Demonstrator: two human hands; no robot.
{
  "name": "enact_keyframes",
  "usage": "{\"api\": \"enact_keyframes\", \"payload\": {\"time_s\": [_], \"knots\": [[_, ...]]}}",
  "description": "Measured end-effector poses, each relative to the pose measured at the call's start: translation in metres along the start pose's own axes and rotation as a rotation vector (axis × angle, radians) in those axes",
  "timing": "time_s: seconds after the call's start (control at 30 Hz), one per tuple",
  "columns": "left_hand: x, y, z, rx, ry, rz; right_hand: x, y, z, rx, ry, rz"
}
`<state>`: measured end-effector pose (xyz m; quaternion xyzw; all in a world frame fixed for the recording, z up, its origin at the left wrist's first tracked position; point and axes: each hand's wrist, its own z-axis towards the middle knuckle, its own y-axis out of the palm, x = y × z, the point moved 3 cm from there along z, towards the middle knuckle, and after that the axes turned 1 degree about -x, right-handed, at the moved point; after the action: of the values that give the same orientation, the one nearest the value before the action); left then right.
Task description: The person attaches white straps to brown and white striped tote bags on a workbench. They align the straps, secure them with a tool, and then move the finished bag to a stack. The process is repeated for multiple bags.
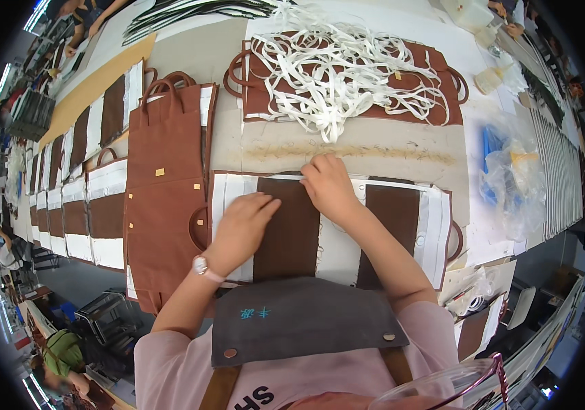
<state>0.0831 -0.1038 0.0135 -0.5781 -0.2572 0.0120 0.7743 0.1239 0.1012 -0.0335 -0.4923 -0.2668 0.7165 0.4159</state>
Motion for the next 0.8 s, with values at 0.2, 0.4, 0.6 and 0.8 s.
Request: {"api": "enact_keyframes", "payload": {"time_s": [0.2,0.4,0.6,0.8], "knots": [[-0.016,0.046,0.022,-0.005,0.017,-0.004,-0.003,0.014,0.007,-0.056,-0.148,-0.136],[-0.014,0.048,0.019,0.015,-0.032,0.014,-0.01,0.017,0.01,-0.074,-0.219,-0.229],[-0.016,0.048,0.018,0.02,-0.056,0.048,-0.012,0.014,0.007,0.03,-0.203,-0.195],[-0.017,0.038,0.016,-0.022,-0.112,0.137,-0.007,0.01,-0.018,-0.064,-0.125,-0.105]]}}
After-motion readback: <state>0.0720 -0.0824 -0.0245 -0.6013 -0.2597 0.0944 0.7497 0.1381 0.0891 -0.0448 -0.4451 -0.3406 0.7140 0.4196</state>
